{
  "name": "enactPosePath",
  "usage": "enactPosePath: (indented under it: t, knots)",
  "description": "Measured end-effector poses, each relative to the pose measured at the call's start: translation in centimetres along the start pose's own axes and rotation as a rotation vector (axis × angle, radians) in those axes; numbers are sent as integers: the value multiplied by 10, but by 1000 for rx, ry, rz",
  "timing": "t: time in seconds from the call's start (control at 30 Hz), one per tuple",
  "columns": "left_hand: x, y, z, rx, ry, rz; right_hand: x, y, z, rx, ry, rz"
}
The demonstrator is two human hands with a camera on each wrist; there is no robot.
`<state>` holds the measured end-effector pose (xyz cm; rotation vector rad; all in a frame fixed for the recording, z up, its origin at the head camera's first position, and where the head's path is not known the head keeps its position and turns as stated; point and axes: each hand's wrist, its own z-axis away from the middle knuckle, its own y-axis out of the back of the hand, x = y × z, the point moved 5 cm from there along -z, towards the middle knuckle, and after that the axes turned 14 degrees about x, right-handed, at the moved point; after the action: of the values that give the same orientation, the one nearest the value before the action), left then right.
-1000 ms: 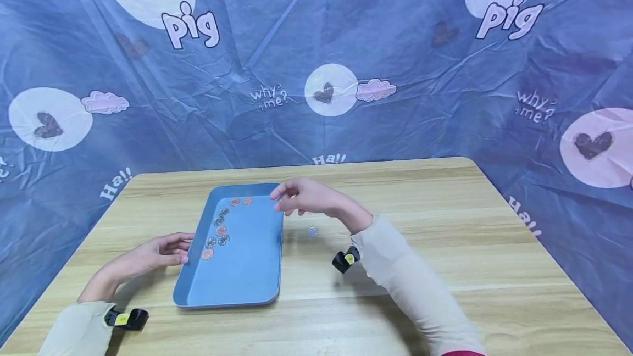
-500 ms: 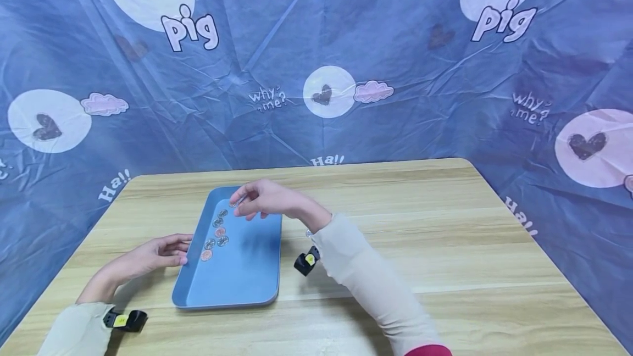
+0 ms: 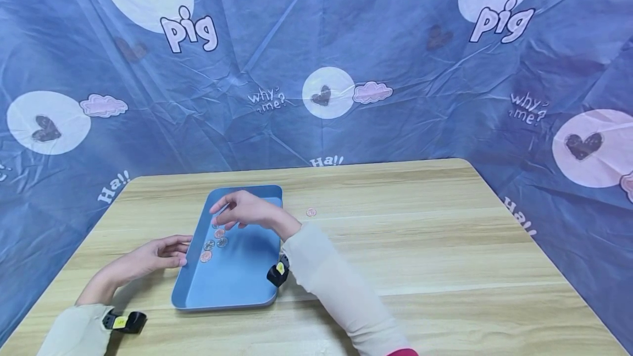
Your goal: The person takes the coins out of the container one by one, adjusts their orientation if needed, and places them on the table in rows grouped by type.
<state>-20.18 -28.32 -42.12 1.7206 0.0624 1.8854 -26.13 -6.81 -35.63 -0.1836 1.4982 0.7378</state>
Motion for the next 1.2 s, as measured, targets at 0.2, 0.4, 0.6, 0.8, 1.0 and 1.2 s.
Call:
enactPosePath:
  t: [0.2, 0.4, 0.6, 0.8, 1.0, 1.2]
  knots:
    - [-1, 0, 0, 1, 5, -1, 16, -14, -10, 22, -30, -23]
    - [-1, 1, 0, 5, 6, -9, 30, -24, -19, 33, -54, -2]
    - [0, 1, 0, 10, 1, -13, 45, -30, -27, 51, -72, 50]
    - [0, 1, 1, 10, 0, -5, 53, -33, -29, 47, -68, 56]
    - [0, 0, 1, 4, -4, 6, 53, -36, -26, 40, -58, 60]
    - [1, 1, 1, 7, -9, 1, 54, -38, -27, 25, -49, 94]
